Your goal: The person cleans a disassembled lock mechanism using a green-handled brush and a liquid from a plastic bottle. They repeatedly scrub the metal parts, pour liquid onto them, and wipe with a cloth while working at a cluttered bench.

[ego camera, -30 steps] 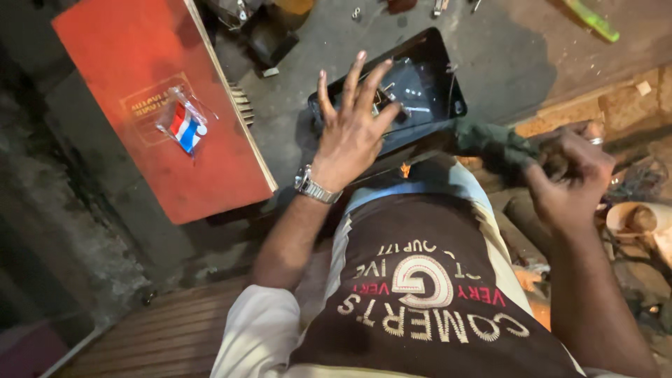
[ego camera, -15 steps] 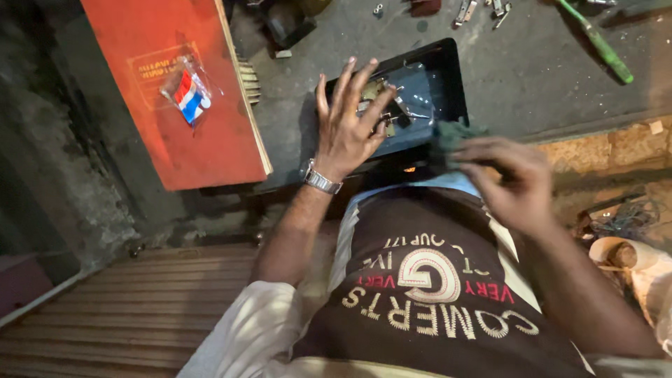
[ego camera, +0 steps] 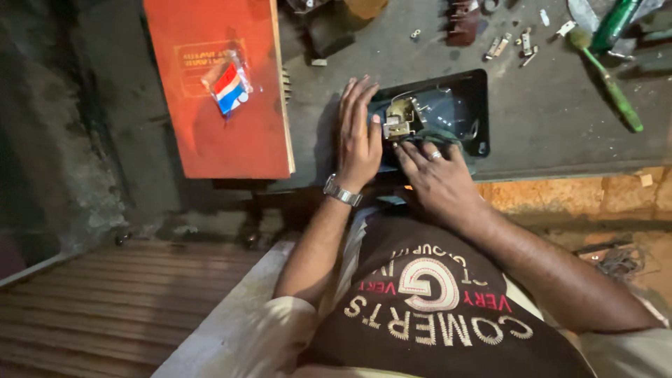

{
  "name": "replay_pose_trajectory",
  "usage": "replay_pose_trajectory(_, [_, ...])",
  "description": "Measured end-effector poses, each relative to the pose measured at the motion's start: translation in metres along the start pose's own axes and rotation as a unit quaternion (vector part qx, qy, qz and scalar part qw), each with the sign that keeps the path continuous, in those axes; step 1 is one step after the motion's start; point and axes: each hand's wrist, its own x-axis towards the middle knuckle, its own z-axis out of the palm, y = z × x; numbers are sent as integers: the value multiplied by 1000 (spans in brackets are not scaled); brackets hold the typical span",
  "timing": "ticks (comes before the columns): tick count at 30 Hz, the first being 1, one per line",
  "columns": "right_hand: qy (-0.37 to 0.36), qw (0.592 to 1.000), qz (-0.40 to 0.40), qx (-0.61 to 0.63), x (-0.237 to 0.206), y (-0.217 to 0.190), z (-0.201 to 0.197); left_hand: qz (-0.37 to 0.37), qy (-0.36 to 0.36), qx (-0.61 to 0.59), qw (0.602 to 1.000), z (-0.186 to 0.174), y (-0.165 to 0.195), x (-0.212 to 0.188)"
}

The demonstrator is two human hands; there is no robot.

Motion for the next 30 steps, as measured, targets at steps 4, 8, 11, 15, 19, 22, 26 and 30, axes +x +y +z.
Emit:
replay_pose_trajectory(4, [-8,997,-13,73,5,3,3,-29,51,14,998,0,-6,-2])
replay_pose_trajectory(8, [0,980,-38,197,-4,21,11,-61,58,-10,996,1,-7,-1])
replay_pose_trajectory(11, [15,984,0,180,-15,31,16,-78,70,-44,994,3,-8,-1])
replay_pose_trajectory(15, [20,993,50,107,-19,26,20,-115,98,-51,987,1,-10,-3])
replay_pose_trajectory(19, [23,981,32,190,-4,0,21,-102,138,-86,981,2,-13,-8])
replay_pose_trajectory(22, [126,955,-87,254,14,-21,23,-143,146,-168,964,6,-16,-11])
replay_pose_trajectory(26, [-41,968,-38,244,29,-35,27,-125,142,-173,967,10,-24,-15])
replay_pose_trajectory(30, [22,985,2,169,12,-17,27,-84,139,-147,976,12,-31,-18])
